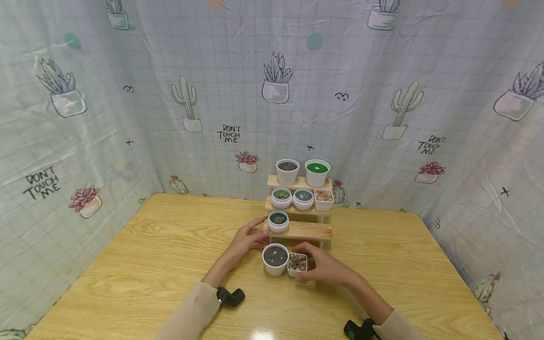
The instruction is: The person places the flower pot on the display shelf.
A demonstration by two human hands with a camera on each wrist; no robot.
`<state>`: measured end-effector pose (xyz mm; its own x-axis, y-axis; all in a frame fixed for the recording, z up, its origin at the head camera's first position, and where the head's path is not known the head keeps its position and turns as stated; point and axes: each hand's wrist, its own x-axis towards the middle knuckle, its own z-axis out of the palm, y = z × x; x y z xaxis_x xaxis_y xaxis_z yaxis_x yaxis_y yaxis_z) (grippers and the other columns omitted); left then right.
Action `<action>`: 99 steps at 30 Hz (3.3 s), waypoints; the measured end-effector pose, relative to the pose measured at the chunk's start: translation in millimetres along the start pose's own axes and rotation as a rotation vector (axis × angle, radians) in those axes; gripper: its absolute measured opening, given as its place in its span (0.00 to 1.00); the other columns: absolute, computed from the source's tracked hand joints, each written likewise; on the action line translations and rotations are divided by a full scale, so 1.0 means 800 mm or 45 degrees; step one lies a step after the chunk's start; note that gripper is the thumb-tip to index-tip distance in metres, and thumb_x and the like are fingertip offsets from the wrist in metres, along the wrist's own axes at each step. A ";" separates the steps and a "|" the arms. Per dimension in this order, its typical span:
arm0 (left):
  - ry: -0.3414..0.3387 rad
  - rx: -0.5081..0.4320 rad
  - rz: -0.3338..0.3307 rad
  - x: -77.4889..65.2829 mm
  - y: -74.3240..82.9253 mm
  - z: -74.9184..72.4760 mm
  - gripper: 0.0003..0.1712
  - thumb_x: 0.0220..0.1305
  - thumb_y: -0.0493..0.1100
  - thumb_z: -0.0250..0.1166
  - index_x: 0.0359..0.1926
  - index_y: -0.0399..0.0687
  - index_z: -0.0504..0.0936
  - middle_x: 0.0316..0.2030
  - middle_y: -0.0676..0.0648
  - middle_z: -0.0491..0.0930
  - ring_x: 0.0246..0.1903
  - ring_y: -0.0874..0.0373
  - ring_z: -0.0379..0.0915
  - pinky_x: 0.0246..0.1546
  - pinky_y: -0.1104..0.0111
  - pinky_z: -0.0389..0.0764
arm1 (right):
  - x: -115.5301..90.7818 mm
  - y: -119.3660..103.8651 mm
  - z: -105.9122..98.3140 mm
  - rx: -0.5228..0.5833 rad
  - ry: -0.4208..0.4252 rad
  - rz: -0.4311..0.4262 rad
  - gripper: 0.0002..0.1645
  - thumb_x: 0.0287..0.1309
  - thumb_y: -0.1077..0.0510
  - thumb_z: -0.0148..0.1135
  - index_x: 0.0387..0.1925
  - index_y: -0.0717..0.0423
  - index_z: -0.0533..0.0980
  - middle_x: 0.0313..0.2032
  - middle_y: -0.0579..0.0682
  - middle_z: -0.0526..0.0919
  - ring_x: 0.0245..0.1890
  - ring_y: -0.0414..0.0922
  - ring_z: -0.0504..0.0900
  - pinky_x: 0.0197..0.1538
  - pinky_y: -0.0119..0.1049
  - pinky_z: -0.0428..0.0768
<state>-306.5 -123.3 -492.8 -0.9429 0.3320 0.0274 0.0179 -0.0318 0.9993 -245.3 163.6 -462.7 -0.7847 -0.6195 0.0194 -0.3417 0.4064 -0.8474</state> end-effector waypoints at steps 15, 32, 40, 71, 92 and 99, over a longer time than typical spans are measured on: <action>0.004 0.022 0.003 0.000 0.000 -0.001 0.36 0.74 0.42 0.63 0.78 0.45 0.62 0.41 0.44 0.86 0.38 0.59 0.84 0.42 0.68 0.88 | 0.002 0.001 0.003 -0.077 -0.004 -0.019 0.39 0.55 0.56 0.76 0.66 0.59 0.71 0.59 0.57 0.80 0.53 0.45 0.78 0.52 0.29 0.79; 0.006 0.020 -0.003 0.000 -0.003 -0.002 0.37 0.74 0.43 0.63 0.79 0.45 0.61 0.41 0.43 0.86 0.38 0.59 0.84 0.42 0.68 0.88 | 0.003 0.001 0.005 -0.144 0.028 -0.003 0.34 0.54 0.55 0.77 0.61 0.55 0.74 0.51 0.50 0.83 0.47 0.40 0.79 0.49 0.29 0.78; 0.002 0.018 -0.006 0.001 -0.003 -0.001 0.37 0.75 0.43 0.63 0.79 0.46 0.62 0.40 0.46 0.87 0.38 0.59 0.84 0.42 0.68 0.88 | 0.003 0.002 0.005 -0.112 0.029 -0.003 0.34 0.55 0.55 0.77 0.62 0.56 0.74 0.50 0.52 0.83 0.45 0.40 0.80 0.46 0.30 0.80; 0.011 0.018 -0.003 0.004 -0.007 -0.003 0.36 0.74 0.43 0.63 0.78 0.46 0.63 0.40 0.46 0.87 0.38 0.59 0.84 0.42 0.68 0.88 | -0.001 -0.010 -0.005 -0.045 0.001 0.019 0.33 0.59 0.56 0.74 0.64 0.56 0.72 0.55 0.52 0.81 0.49 0.41 0.81 0.51 0.32 0.83; 0.008 0.036 -0.008 0.004 -0.008 -0.004 0.36 0.75 0.44 0.63 0.79 0.46 0.62 0.41 0.45 0.87 0.39 0.59 0.84 0.42 0.68 0.88 | 0.001 -0.017 -0.015 -0.067 0.026 0.047 0.33 0.58 0.54 0.75 0.63 0.55 0.73 0.58 0.52 0.80 0.57 0.49 0.78 0.55 0.42 0.84; 0.009 0.044 -0.003 0.004 -0.007 -0.003 0.36 0.75 0.44 0.63 0.78 0.46 0.62 0.44 0.40 0.86 0.40 0.58 0.84 0.43 0.67 0.88 | -0.002 -0.023 -0.019 -0.038 0.039 0.046 0.34 0.58 0.55 0.76 0.63 0.55 0.73 0.57 0.52 0.80 0.56 0.49 0.78 0.55 0.45 0.84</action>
<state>-310.2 -124.4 -498.5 -0.9452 0.3255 0.0248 0.0268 0.0015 0.9996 -245.7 167.0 -438.9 -0.8123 -0.5832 0.0060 -0.3278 0.4479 -0.8318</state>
